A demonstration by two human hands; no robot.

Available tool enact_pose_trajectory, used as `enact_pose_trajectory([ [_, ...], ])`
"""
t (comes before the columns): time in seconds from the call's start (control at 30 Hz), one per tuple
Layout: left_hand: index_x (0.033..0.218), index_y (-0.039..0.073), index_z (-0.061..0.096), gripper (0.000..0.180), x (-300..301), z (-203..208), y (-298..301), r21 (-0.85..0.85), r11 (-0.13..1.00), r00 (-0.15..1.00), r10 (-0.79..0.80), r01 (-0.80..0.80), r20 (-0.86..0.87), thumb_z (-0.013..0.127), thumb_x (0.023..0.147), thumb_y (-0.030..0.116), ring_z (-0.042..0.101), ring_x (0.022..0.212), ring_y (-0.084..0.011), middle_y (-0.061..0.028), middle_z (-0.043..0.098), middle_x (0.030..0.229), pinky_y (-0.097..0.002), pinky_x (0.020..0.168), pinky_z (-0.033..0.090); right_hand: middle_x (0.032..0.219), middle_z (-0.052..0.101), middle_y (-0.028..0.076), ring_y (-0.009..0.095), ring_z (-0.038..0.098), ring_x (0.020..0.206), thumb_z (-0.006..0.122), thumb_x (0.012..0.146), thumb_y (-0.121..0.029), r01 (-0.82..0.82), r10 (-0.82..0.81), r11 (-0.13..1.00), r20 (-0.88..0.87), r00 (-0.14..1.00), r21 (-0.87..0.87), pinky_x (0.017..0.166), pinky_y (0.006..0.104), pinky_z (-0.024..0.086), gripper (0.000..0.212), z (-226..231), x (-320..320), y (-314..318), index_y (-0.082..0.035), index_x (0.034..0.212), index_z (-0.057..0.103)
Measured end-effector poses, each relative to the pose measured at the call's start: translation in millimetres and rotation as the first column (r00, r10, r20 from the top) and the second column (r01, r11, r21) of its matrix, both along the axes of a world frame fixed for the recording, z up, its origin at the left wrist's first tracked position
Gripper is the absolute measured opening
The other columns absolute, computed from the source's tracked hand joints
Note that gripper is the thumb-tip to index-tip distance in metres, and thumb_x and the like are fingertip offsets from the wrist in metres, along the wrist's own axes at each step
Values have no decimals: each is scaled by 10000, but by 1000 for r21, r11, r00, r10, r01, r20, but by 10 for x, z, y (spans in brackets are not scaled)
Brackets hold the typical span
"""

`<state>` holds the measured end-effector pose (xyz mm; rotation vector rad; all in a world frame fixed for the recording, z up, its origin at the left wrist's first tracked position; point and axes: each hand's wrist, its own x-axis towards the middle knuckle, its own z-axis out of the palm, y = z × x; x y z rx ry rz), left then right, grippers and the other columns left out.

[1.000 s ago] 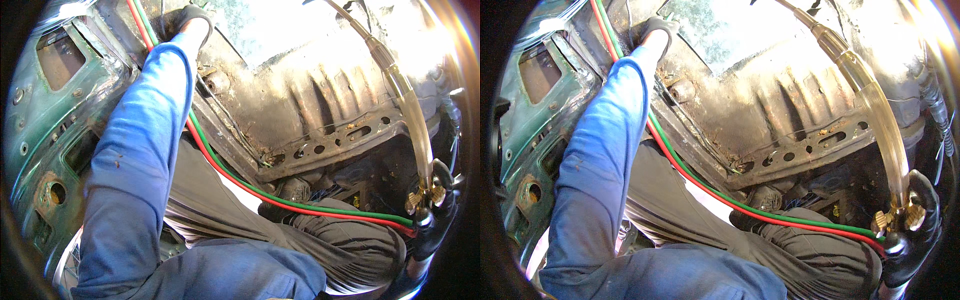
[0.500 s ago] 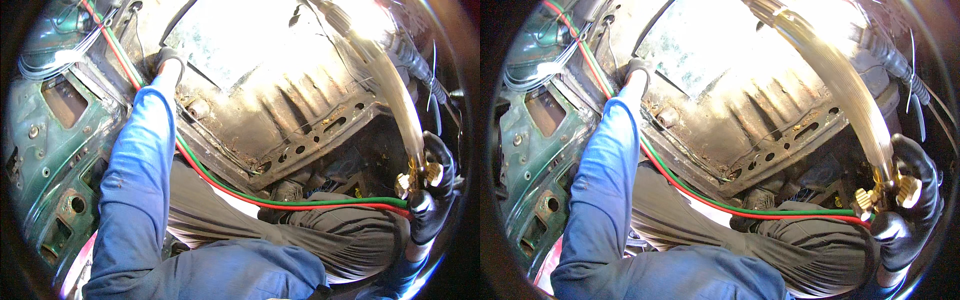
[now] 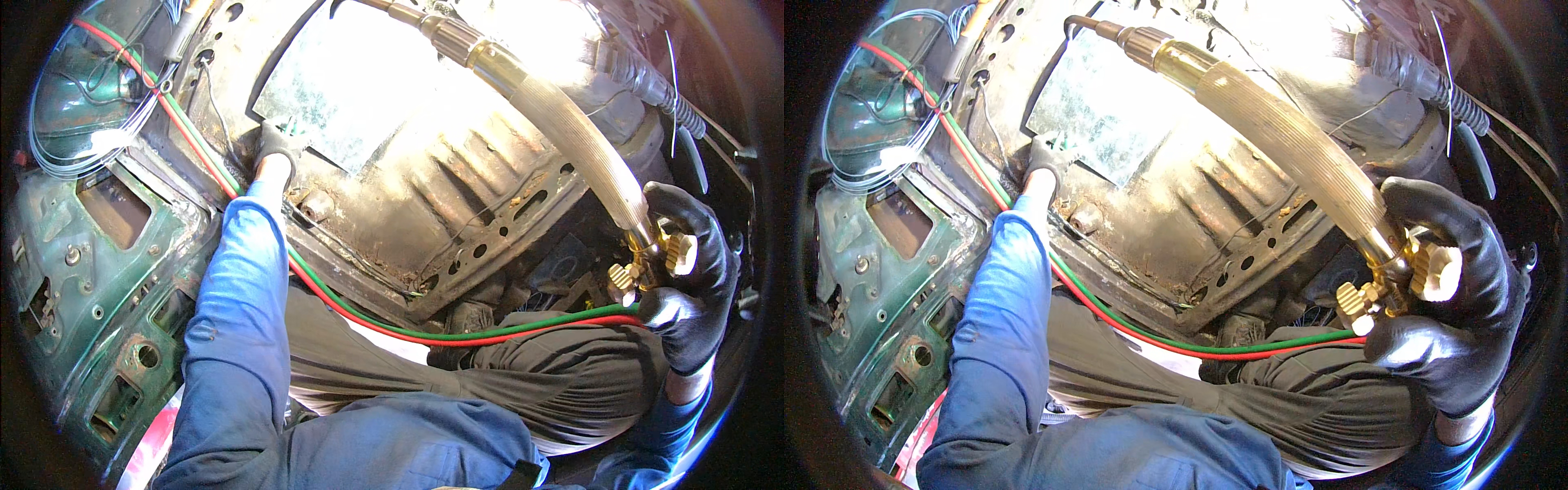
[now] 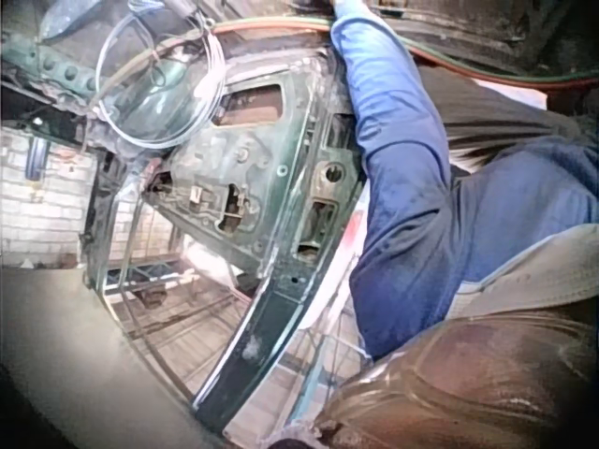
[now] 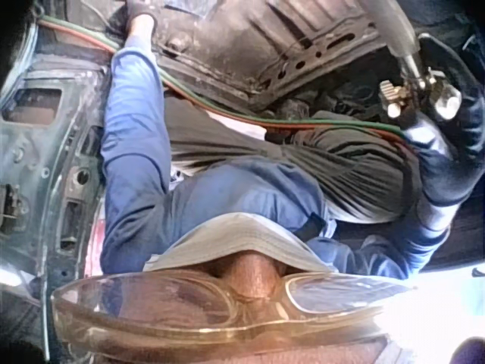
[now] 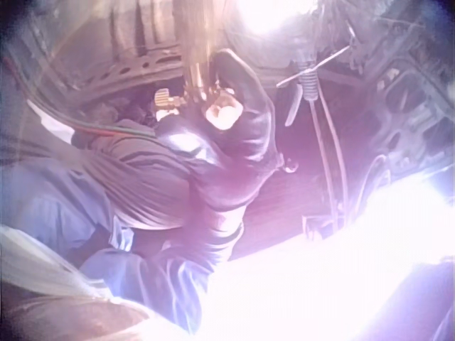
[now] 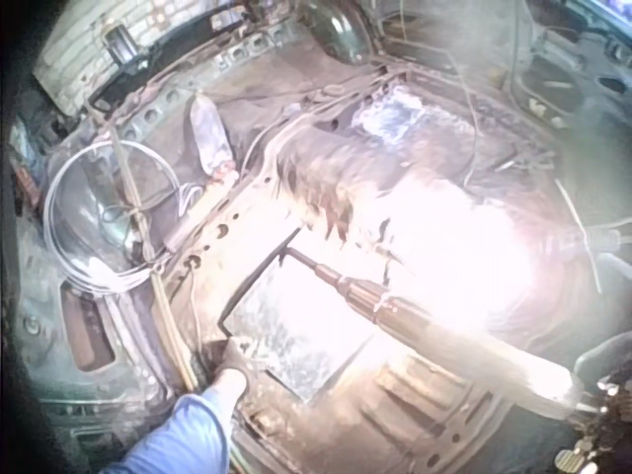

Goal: The person uses a handheld torch to heat a rectangular metal panel attached to a vehicle's underbody. They repeatedly apply the flame to the panel's surface and edges, then touch the panel with a gloved hand to check its temperature.

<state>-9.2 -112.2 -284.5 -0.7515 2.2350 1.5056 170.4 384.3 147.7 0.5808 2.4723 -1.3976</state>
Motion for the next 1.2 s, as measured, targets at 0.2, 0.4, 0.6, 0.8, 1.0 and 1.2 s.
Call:
enact_pose_trajectory([
  [0.2, 1261, 38, 387, 673, 102, 110, 398, 119, 993, 1000, -15, 15, -1, 748, 745, -200, 597, 1154, -293, -257, 485, 1387, -445, 935, 600, 1267, 691, 127, 215, 644, 1184, 1001, 519, -469, -6, 5, 999, 21, 1000, 49, 1052, 352, 475, 1035, 160, -43, 25, 47, 1334, 626],
  [0.4, 1190, 74, 487, 565, 296, 343, 127, -140, 990, 972, -50, 17, -231, 785, 762, -144, 639, 939, -203, -98, 616, 1053, -357, 846, 575, 1272, 696, 129, 216, 651, 1177, 1016, 472, -450, 45, -46, 992, 2, 999, -115, 1057, 362, 473, 1043, -101, -46, 34, 50, 1311, 648],
  [0.6, 1382, 56, 473, 767, 365, 160, 408, -44, 996, 914, 56, -81, -401, 815, 726, -143, 629, 1063, -196, -84, 632, 1132, -330, 928, 535, 1267, 704, 129, 219, 656, 1183, 1020, 453, -458, 38, -41, 994, -28, 999, -105, 1056, 373, 479, 1056, 11, -38, 80, 51, 1305, 661],
  [0.8, 1199, 29, 617, 275, 567, 308, 572, 6, 1000, 936, 19, -18, -352, 720, 945, 17, 619, 1032, -161, -68, 659, 1105, -321, 852, 537, 1252, 715, 129, 215, 665, 1168, 1013, 467, -499, 34, -37, 997, -51, 998, -65, 1052, 380, 487, 1052, -4, -36, 93, 50, 1297, 669],
  [1.0, 1182, 8, 635, 288, 581, 342, 610, -72, 997, 913, -39, 11, -407, 769, 931, 52, 618, 1031, -148, -76, 684, 1117, -314, 916, 516, 1244, 712, 126, 214, 670, 1155, 986, 502, -558, 90, -91, 994, -14, 996, -57, 1048, 379, 496, 1035, 44, -114, 36, 44, 1284, 674],
  [1.2, 1286, 64, 573, 441, 726, 332, 552, -91, 983, 922, -182, 160, -342, 714, 888, -61, 588, 1065, -149, -52, 620, 1139, -305, 956, 499, 1251, 703, 123, 211, 665, 1157, 990, 518, -542, 154, -153, 979, 20, 988, -137, 1063, 383, 493, 1044, 65, -186, -26, 46, 1311, 651],
])
